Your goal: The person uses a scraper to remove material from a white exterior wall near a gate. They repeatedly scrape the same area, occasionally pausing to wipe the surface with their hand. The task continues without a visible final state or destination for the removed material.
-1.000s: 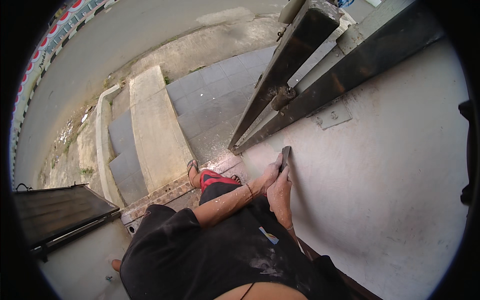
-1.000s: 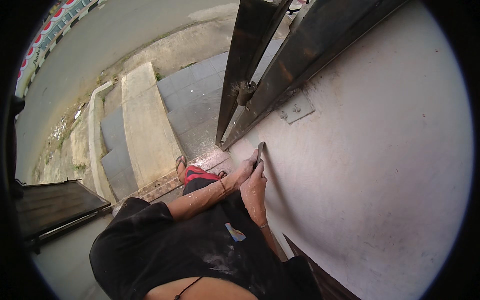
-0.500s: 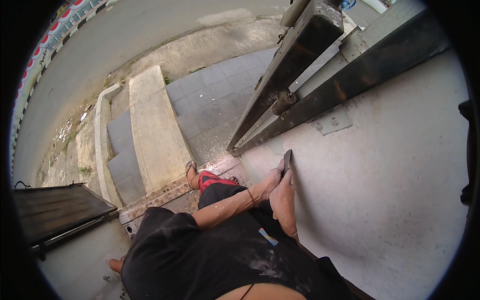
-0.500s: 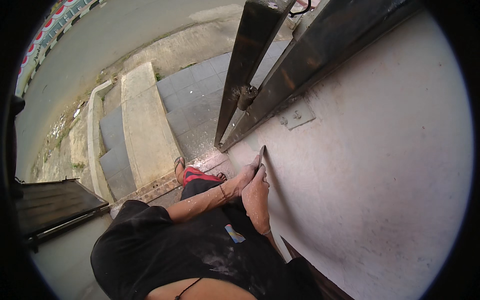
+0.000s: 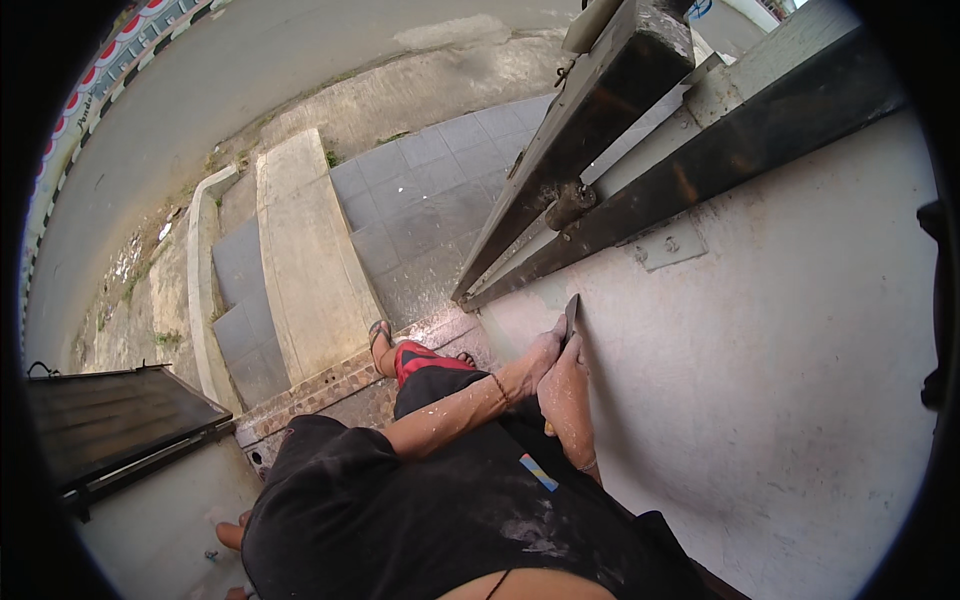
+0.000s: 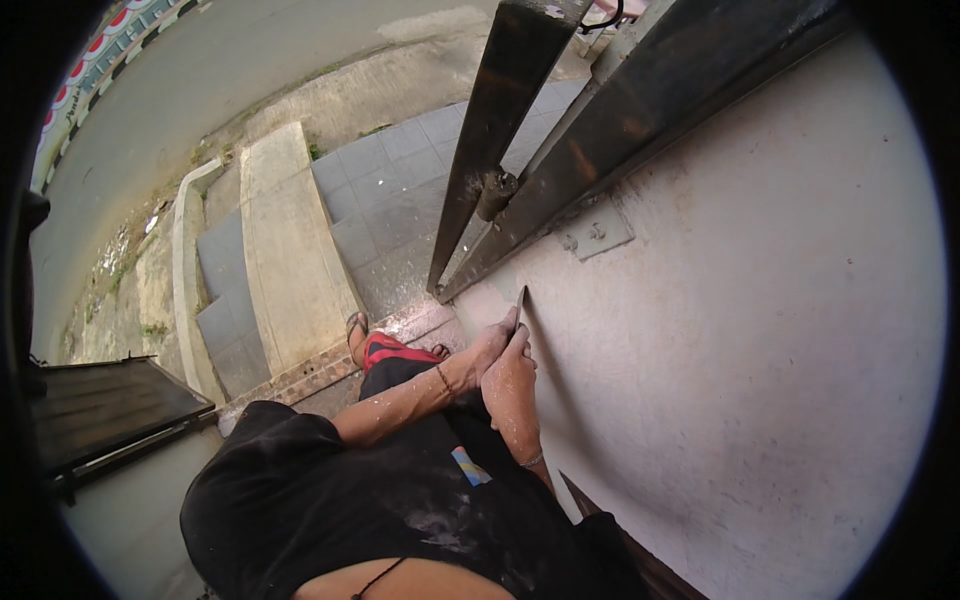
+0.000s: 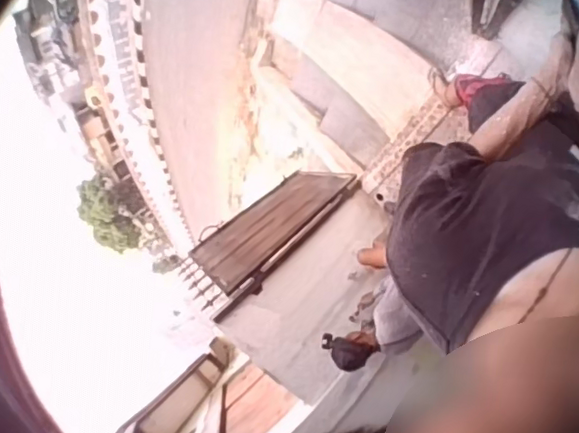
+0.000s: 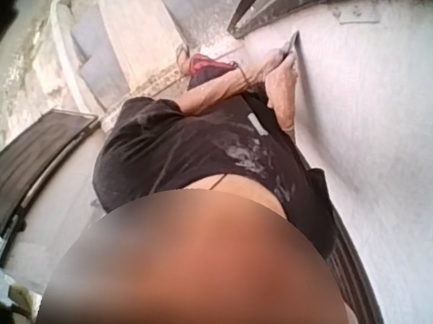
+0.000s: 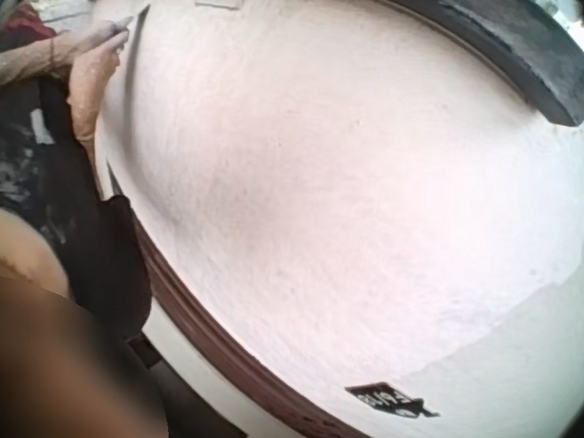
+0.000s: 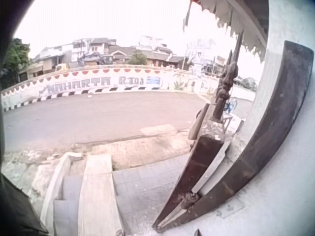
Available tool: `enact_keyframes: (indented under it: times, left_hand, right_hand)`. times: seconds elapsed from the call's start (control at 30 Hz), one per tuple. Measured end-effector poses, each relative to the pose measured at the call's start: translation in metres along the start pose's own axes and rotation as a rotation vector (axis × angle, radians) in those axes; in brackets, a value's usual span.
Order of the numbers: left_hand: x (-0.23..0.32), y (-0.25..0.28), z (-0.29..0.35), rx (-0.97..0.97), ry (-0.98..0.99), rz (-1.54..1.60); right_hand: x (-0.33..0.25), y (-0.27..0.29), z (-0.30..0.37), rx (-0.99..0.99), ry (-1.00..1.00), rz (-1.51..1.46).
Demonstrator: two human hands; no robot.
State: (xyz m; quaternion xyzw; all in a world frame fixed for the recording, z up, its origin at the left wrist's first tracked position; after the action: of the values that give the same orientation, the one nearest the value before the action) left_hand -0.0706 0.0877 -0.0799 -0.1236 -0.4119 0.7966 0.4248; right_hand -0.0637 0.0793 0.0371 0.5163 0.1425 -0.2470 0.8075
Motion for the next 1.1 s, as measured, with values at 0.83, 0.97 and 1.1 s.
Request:
enact_keyframes:
  times: [0.83, 0.97, 1.1]
  left_hand:
    - [0.009, -0.008, 0.012, 0.025, -0.087, -0.067]
    - [0.016, -0.009, 0.012, -0.016, -0.121, -0.135]
    - [0.013, 0.002, 0.003, 0.025, -0.087, -0.106]
  right_hand:
    - [-0.005, 0.002, 0.004, 0.113, 0.131, 0.017]
    - [0.003, -0.005, 0.001, 0.075, 0.075, -0.138]
    - [-0.001, -0.009, -0.003, 0.146, 0.181, 0.008]
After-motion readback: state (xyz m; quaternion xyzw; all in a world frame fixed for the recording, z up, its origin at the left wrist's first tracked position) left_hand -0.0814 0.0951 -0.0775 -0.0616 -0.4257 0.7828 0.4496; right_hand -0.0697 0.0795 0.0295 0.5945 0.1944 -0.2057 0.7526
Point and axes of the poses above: each hand's wrist, its own z-axis away from the middle knuckle, its own y-axis out of the back of the hand, x = y × z, the point moved 8 cm from there along -z, towards the middle knuckle, and after that the axes turned 1 degree about -x, right-handed, at the moved point
